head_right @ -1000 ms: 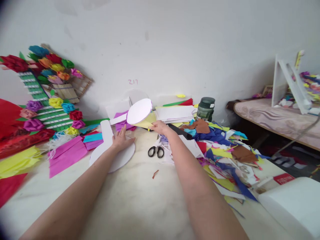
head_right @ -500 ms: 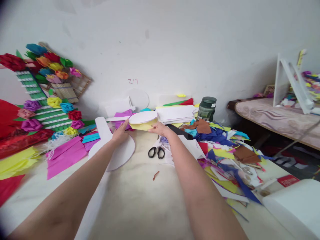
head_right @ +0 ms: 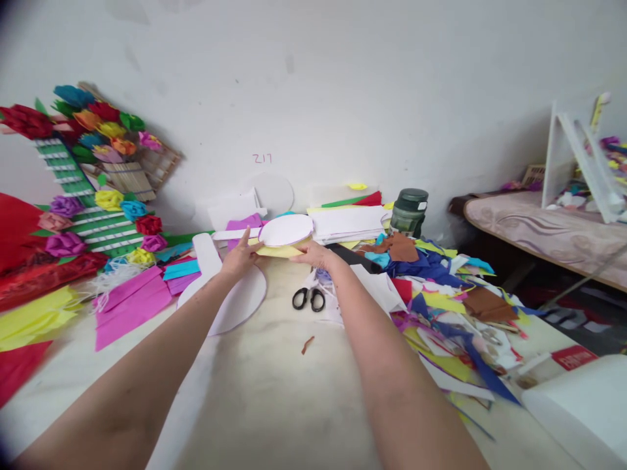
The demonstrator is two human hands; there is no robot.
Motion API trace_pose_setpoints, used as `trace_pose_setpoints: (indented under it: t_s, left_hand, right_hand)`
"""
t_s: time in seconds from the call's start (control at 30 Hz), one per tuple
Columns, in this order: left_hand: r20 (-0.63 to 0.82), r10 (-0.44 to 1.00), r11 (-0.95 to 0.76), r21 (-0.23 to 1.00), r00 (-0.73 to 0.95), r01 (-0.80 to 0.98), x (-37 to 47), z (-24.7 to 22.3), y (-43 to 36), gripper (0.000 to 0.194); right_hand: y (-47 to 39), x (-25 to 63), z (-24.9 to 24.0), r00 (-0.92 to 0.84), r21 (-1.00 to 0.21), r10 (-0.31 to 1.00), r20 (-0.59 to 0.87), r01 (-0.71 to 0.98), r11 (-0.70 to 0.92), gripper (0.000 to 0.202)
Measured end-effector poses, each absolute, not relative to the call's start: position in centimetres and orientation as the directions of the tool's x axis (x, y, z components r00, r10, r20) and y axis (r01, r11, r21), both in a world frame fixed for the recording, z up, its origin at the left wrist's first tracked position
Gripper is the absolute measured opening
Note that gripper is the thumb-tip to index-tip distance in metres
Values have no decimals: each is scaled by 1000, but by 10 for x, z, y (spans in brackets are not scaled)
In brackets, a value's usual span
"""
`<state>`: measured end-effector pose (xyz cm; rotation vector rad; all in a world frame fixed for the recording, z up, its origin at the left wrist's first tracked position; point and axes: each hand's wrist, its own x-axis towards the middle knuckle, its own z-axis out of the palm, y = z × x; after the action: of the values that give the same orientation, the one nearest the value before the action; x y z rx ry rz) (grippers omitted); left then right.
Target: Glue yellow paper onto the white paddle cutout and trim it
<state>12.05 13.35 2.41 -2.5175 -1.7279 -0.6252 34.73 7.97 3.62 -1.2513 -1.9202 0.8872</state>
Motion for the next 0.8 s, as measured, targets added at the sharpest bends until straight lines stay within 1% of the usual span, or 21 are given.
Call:
trace_pose_setpoints:
  t_s: [0.1, 0.13, 0.2, 0.27, 0.4, 0.43, 0.53, 0.6, 0.67, 0.8]
  left_hand:
    - [358, 844, -465, 118, 400, 877, 121, 26, 123, 41]
    - [356, 828, -493, 94, 433, 865, 123, 26, 119, 41]
    - [333, 803, -541, 60, 494, 839, 129, 25, 111, 39]
    - [314, 784, -575, 42, 535, 817, 135, 21, 106, 35]
    - [376, 708, -657, 41, 598, 752, 139, 12, 105, 30]
    - [402, 675, -688, 40, 619, 725, 138, 10, 107, 29]
    - [484, 569, -766, 19, 665, 642, 135, 8, 110, 26]
    - [527, 512, -801, 7, 678, 599, 133, 8, 110, 25]
    - [552, 482, -817, 2, 680, 577, 132, 10, 108, 23]
    - [583, 468, -813, -10, 664, 582, 129, 16, 103, 22]
  right_hand:
    - [81, 344, 34, -374, -857, 911, 171, 400, 326, 73]
    - [82, 343, 32, -382, -856, 909, 165, 403, 325, 81]
    - [86, 341, 28, -390, -842, 909, 144, 435, 320, 87]
    - [90, 340, 24, -388, -828, 910, 147, 456, 328, 85]
    - [94, 337, 21, -335, -816, 922, 195, 466, 341, 60]
    - [94, 337, 21, -303, -809, 933, 197, 487, 329, 58]
    - [95, 335, 21, -206, -749, 959, 194, 600, 280, 58]
    - [95, 335, 20, -178, -707, 962, 205, 653, 271, 59]
    - [97, 336, 20, -166, -696, 965, 201, 670, 260, 62]
    - [99, 339, 19, -133, -706, 975, 180, 672, 222, 69]
